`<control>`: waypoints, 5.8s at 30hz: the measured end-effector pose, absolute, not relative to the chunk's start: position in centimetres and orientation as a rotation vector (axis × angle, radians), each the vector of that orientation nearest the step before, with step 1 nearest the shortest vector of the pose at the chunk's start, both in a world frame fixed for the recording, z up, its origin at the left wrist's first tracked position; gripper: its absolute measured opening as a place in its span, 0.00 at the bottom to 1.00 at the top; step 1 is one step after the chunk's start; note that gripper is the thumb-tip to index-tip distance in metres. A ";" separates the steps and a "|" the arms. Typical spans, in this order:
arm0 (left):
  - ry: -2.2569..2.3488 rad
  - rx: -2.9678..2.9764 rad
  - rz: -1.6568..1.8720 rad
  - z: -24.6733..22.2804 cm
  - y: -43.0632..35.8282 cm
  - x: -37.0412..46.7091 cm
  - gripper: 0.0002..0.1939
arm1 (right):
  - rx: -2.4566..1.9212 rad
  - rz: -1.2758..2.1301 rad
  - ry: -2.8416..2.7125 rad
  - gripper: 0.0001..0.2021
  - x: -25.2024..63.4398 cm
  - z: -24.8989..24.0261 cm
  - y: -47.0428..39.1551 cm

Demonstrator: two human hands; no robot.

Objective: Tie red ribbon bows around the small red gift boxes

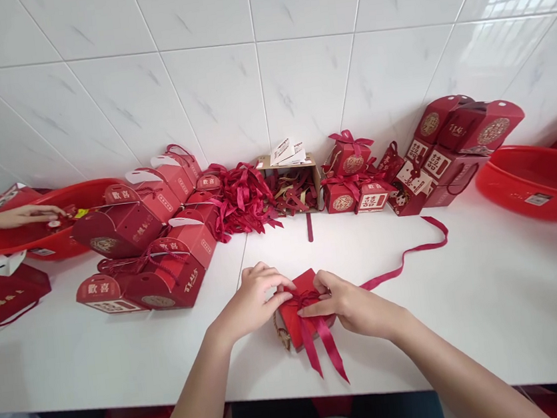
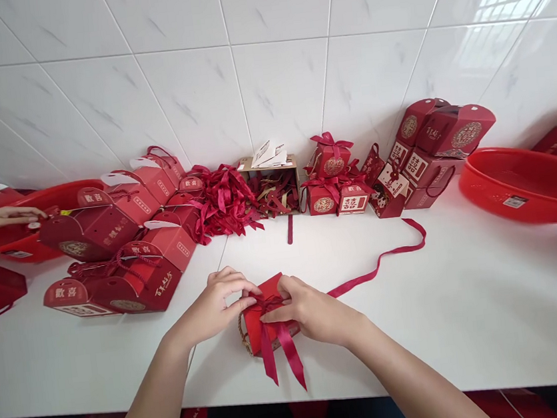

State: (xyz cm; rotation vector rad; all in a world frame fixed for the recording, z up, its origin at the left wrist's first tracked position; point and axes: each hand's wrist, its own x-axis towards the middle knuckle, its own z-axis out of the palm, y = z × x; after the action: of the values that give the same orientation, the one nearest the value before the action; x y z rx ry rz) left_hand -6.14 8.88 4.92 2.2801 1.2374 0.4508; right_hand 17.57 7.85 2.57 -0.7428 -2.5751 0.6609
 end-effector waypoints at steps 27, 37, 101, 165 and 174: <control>0.830 2.087 0.373 5.7 10.8 -5.4 0.05 | -0.683 0.791 -2.529 0.25 17.5 2.6 8.2; 0.981 2.204 0.456 5.0 11.6 -5.6 0.13 | -0.672 0.844 -2.490 0.21 17.5 2.7 8.4; 1.149 1.538 0.858 1.3 7.6 -2.6 0.13 | -1.120 0.862 -1.840 0.15 18.8 0.0 8.0; 1.304 2.051 0.716 2.3 9.5 -3.2 0.13 | -1.041 0.249 -2.668 0.08 16.7 4.6 8.3; 1.341 2.177 0.740 2.9 9.3 -3.1 0.15 | -1.075 0.258 -2.616 0.07 16.2 4.2 7.6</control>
State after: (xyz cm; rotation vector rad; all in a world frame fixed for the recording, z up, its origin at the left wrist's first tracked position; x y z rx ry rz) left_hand -3.06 9.32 2.94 2.1765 1.3406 0.7401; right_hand 16.21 7.62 4.15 -1.0749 -2.6162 0.2584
